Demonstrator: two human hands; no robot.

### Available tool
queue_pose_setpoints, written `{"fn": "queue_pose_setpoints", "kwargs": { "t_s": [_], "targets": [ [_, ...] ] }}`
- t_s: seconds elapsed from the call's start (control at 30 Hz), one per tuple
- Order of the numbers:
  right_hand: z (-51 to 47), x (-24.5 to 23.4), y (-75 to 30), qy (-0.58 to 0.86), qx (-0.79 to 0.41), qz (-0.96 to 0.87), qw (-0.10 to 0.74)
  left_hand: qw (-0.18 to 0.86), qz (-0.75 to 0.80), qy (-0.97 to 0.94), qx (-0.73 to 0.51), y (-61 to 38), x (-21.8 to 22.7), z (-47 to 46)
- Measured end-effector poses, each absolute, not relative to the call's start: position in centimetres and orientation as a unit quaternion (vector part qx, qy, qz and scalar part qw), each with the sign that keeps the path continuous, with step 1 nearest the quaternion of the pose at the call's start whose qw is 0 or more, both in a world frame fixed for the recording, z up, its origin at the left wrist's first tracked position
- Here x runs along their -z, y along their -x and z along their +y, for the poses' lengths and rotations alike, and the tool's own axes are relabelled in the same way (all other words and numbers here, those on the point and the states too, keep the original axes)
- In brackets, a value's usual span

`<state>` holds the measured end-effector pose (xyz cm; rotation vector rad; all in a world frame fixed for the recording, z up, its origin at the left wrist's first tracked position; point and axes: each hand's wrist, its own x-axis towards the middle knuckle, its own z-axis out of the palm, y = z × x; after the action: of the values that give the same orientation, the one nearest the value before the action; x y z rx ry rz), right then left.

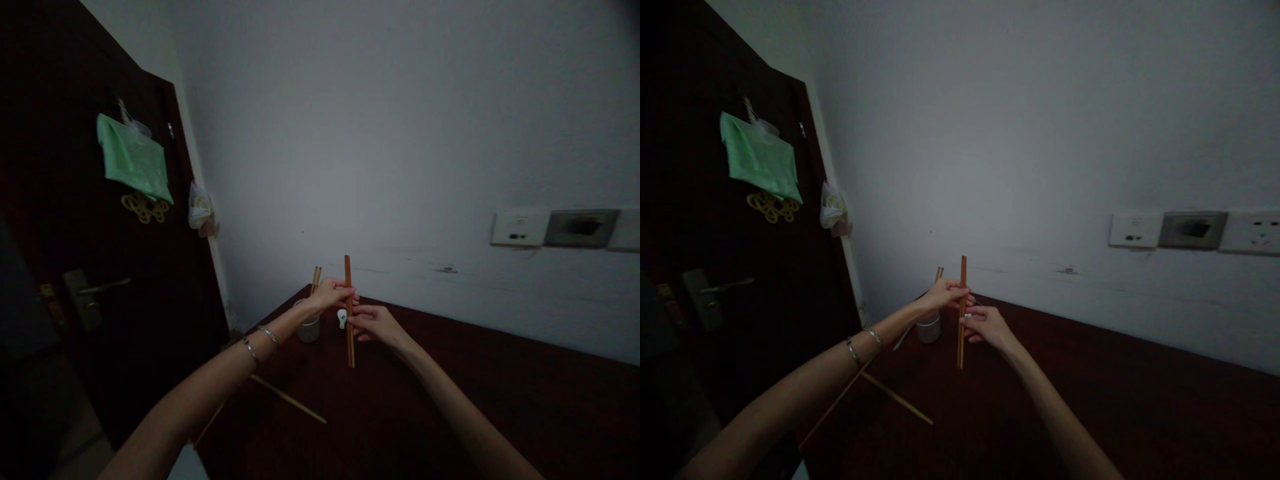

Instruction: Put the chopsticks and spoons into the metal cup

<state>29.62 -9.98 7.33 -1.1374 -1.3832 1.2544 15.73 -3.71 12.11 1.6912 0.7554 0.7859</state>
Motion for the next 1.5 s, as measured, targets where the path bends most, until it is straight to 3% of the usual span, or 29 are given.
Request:
{"fn": "queue_pose_setpoints", "kwargs": {
  "t_s": [0.13, 0.27, 0.47, 0.7, 1.2, 1.3, 1.5],
  "targets": [
    [-9.2, -5.8, -30.8, 0.495, -0.509, -0.564, 0.422, 0.502, 0.349, -0.71, -0.35, -16.9, -8.6, -2.8],
    [-7.9, -4.1, -33.2, 0.549, -0.49, -0.558, 0.383, 0.333, 0.378, -0.8, -0.325, -16.9, -7.1, -2.5],
    [-6.5, -1.1, -35.8, 0.652, -0.345, -0.602, 0.306, 0.073, 0.329, -0.94, -0.048, -16.0, -5.5, -4.3],
    [-5.9, 1.4, -36.8, 0.687, -0.285, -0.611, 0.27, -0.014, 0.336, -0.938, 0.087, -15.7, -3.3, -5.9],
    [-6.3, 0.6, -37.2, 0.697, -0.295, -0.604, 0.25, 0.013, 0.315, -0.948, 0.044, -14.2, -3.2, -5.8],
    [-6.4, -0.2, -37.7, 0.698, -0.294, -0.599, 0.259, -0.003, 0.32, -0.947, -0.042, -13.6, -4.4, -5.7],
    [-6.6, -1.8, -38.8, 0.688, -0.301, -0.589, 0.298, 0.016, 0.373, -0.866, -0.332, -12.1, -9.3, -3.6]
  ]
}}
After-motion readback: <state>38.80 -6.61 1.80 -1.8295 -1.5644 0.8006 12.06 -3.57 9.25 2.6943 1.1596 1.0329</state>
